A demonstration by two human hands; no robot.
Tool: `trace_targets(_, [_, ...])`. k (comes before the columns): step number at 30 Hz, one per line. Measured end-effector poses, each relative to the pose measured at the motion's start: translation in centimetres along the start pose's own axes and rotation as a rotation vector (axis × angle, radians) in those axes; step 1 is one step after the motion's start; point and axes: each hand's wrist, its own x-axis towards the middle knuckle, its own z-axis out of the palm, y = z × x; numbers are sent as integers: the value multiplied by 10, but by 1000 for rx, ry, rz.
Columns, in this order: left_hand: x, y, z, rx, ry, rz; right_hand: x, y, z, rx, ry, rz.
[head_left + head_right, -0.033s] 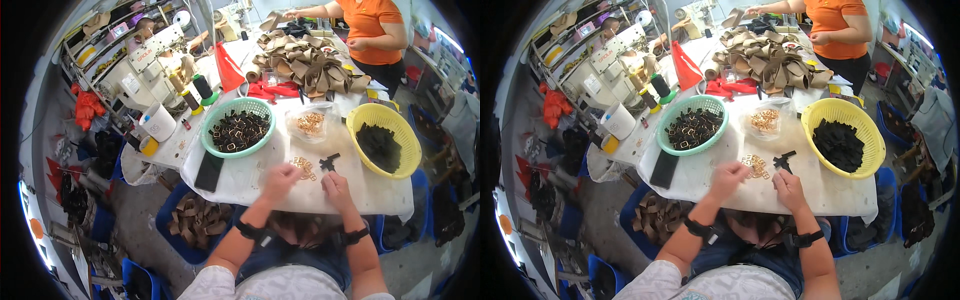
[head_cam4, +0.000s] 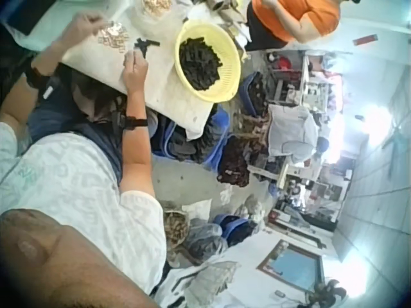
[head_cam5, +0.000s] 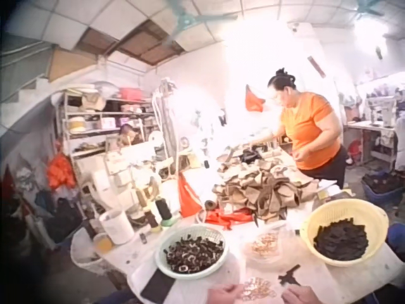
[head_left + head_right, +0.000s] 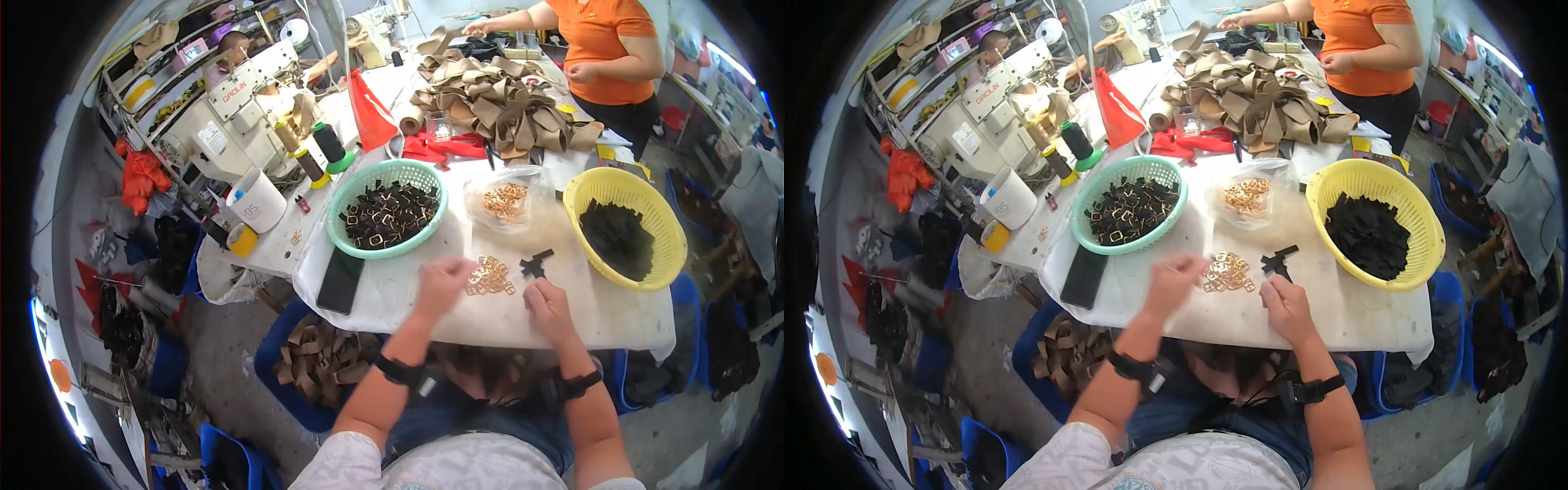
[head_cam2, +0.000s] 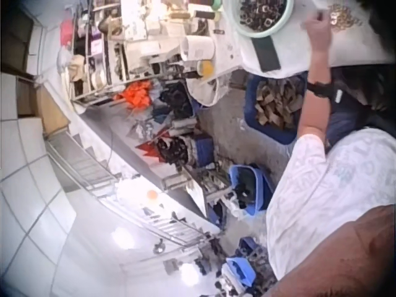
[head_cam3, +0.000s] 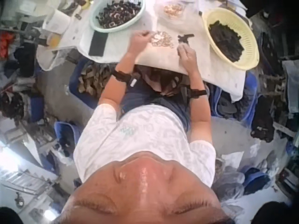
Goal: Assembling small buckles and straps for shoes at a manufacturing workstation.
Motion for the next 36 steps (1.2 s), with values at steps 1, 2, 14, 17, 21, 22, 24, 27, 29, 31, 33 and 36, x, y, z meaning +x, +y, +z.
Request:
trace_targets(1, [17,3,-18,-50,99,100,-1,0,1,-11,29,-9])
trace_targets(2, [35,19,-42,103,196,221,-2,2,1,-48,60,-42])
trace_targets(14, [128,-5,-156,1000,362,-43,7,11,8,-98,508,-130])
trace_targets(17, [117,-12,-158,1006,574,210,9,14,4,-121,605,-14])
trace_targets(21, [56,40,-76,594,504,549,12,20,0,-359,707,-100])
trace_targets(22, [42,35,-64,579,376,556,15,20,2,-437,704,-168])
trace_targets(24, [16,19,-42,561,138,532,17,18,8,-608,645,-210])
trace_targets(27, [-5,-5,-15,526,-50,411,17,8,12,-851,505,-136])
trace_targets(29, [-14,-9,-7,564,-92,320,16,11,14,-942,437,-77])
trace_targets(31, [-16,-13,-4,601,-118,287,16,10,14,-978,443,-35])
trace_targets(33, [-13,-18,-3,639,-121,321,17,11,14,-1006,449,-18])
trace_targets(36, [-11,-20,-2,626,-126,301,17,16,13,-1010,469,-27])
